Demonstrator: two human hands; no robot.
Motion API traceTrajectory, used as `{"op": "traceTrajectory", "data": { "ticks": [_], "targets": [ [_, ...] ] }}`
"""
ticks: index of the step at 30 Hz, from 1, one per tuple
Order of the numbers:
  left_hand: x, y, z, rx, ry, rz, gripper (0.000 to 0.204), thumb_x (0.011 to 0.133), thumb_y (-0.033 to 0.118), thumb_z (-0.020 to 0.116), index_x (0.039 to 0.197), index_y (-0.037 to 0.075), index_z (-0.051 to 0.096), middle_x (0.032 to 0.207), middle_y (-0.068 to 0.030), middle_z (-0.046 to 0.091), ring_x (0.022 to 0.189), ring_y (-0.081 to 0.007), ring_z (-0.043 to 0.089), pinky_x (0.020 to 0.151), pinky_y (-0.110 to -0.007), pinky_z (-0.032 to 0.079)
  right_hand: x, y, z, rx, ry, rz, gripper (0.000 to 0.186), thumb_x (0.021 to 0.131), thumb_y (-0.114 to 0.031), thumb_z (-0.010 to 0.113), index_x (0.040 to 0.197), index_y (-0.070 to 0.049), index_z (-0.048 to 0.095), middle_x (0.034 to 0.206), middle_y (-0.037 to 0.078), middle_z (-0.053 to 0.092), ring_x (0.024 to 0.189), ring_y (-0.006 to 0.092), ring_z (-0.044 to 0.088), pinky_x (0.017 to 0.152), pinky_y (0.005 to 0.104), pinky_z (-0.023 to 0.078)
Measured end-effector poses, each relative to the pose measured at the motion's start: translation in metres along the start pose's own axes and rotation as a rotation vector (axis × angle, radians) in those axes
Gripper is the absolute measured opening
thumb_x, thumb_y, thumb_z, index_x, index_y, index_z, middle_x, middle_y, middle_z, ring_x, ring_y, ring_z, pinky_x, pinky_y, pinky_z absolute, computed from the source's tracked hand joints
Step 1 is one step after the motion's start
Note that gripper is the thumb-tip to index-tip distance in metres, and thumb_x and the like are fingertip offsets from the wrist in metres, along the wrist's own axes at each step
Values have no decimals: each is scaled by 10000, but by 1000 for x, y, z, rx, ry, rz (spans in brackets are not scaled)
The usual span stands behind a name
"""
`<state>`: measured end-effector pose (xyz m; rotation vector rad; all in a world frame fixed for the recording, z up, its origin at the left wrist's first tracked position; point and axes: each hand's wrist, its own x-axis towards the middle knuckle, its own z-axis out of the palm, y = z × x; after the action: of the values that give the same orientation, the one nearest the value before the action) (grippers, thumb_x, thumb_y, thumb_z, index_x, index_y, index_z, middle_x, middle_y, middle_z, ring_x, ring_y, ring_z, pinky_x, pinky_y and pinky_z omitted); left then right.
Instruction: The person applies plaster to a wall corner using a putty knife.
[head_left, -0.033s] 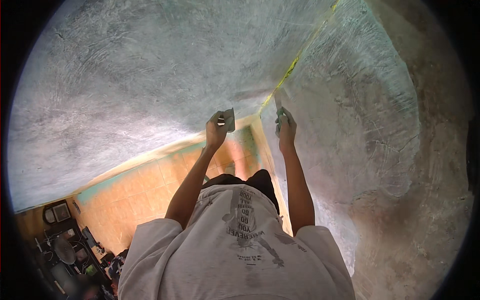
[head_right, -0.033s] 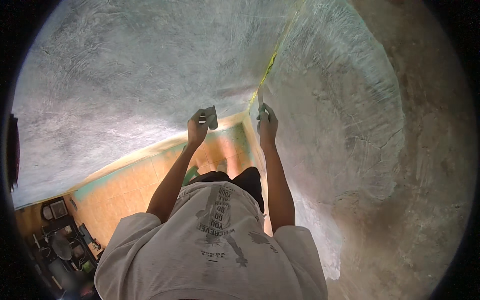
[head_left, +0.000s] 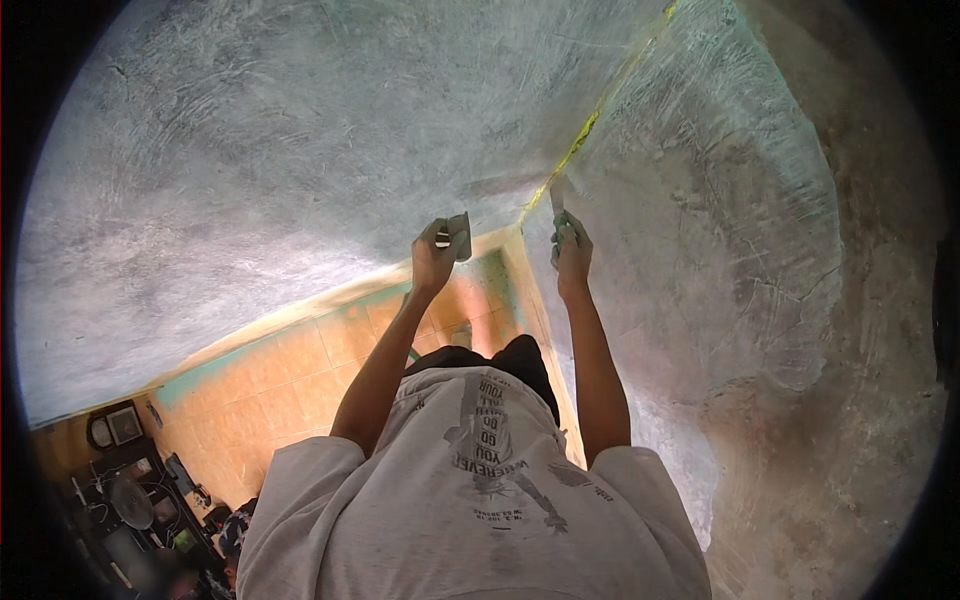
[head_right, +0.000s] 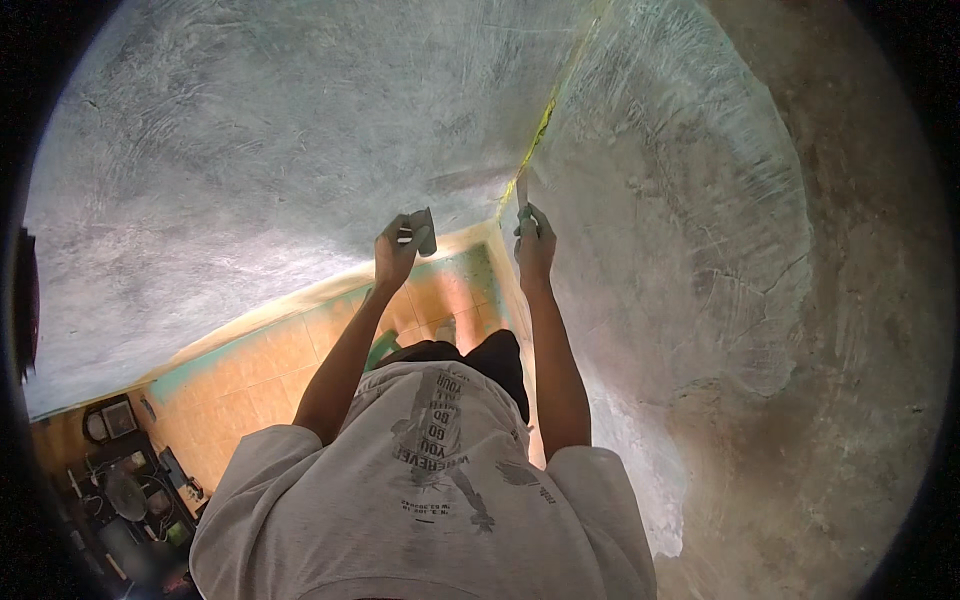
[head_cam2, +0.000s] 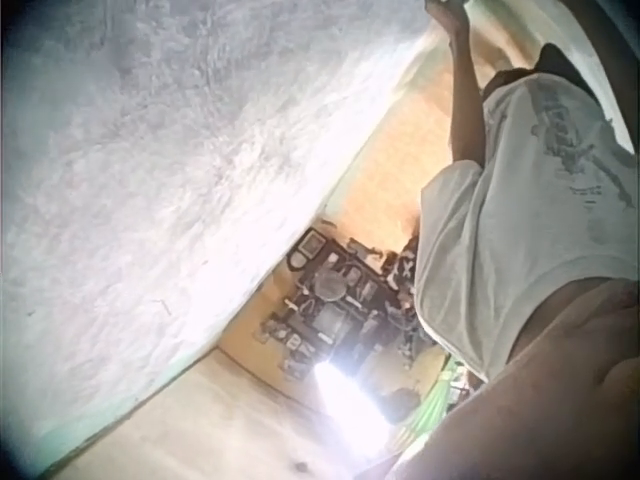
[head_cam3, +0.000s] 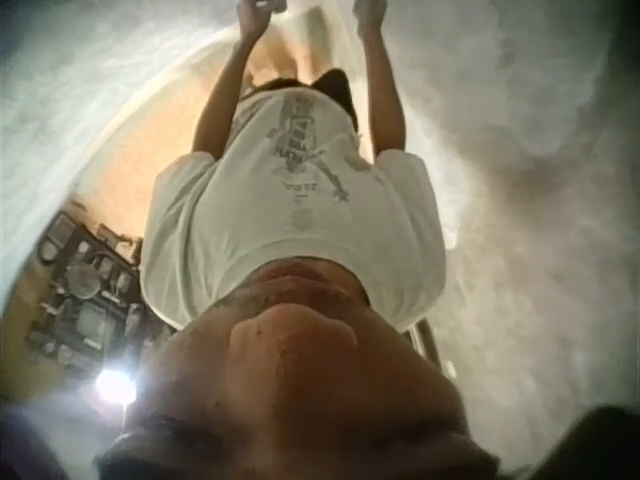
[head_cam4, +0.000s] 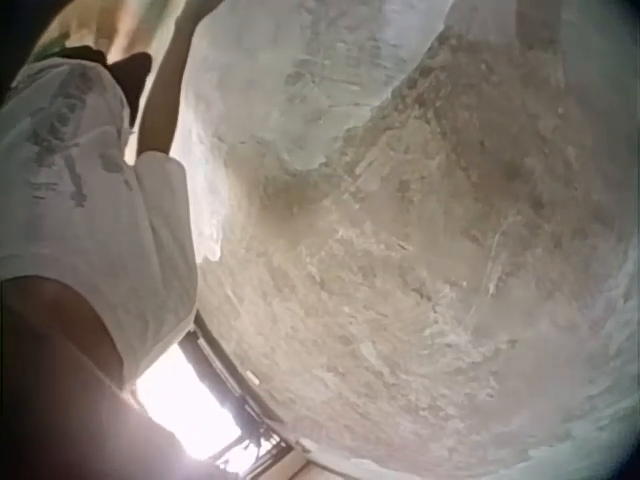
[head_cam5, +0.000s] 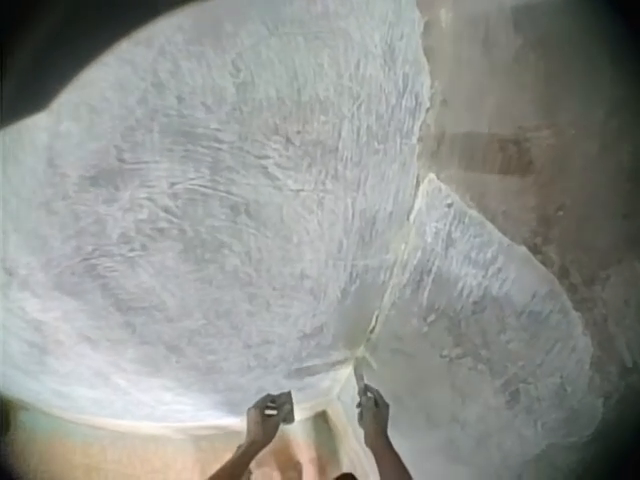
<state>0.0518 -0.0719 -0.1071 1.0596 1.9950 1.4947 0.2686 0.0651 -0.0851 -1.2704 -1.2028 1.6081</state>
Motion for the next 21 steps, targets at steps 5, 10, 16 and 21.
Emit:
{"op": "traceTrajectory", "data": {
  "ticks": [5, 10, 16, 21],
  "targets": [
    [3, 14, -16, -10, 16, 33, 234, 917, 154, 763, 1047, -18, 672, 961, -145, 758, 886, -254, 760, 742, -366, 588, 13, 10, 41, 62, 81, 34, 319, 1042, -241, 544, 1312, -106, 647, 787, -69, 523, 564, 21, 401, 473, 211, 329],
    [5, 13, -12, -54, -25, 55, 243, 925, 169, 763, 1048, -18, 667, 976, -150, 754, 902, -259, 758, 745, -370, 582, 36, 40, 75, 24, 219, -179, 407, 1090, -277, 524, 1464, -117, 539, 835, -22, 548, 557, 50, 441, 462, 249, 373],
    [2, 15, -31, -21, -11, 12, 285, 931, 209, 768, 1045, -28, 659, 983, -152, 744, 917, -265, 752, 743, -386, 565, 17, 37, 96, -30, 189, -72, 467, 1070, -120, 474, 1526, -22, 448, 1264, 171, 670, 973, 259, 691, 867, 373, 544],
    [13, 16, -29, -38, 9, 45, 312, 927, 223, 774, 1039, -43, 655, 983, -177, 747, 918, -275, 746, 787, -382, 563, 28, 45, 82, -102, 289, -187, 402, 1074, -172, 518, 1450, -38, 566, 796, 66, 596, 629, 148, 522, 605, 355, 471]
  ]
}}
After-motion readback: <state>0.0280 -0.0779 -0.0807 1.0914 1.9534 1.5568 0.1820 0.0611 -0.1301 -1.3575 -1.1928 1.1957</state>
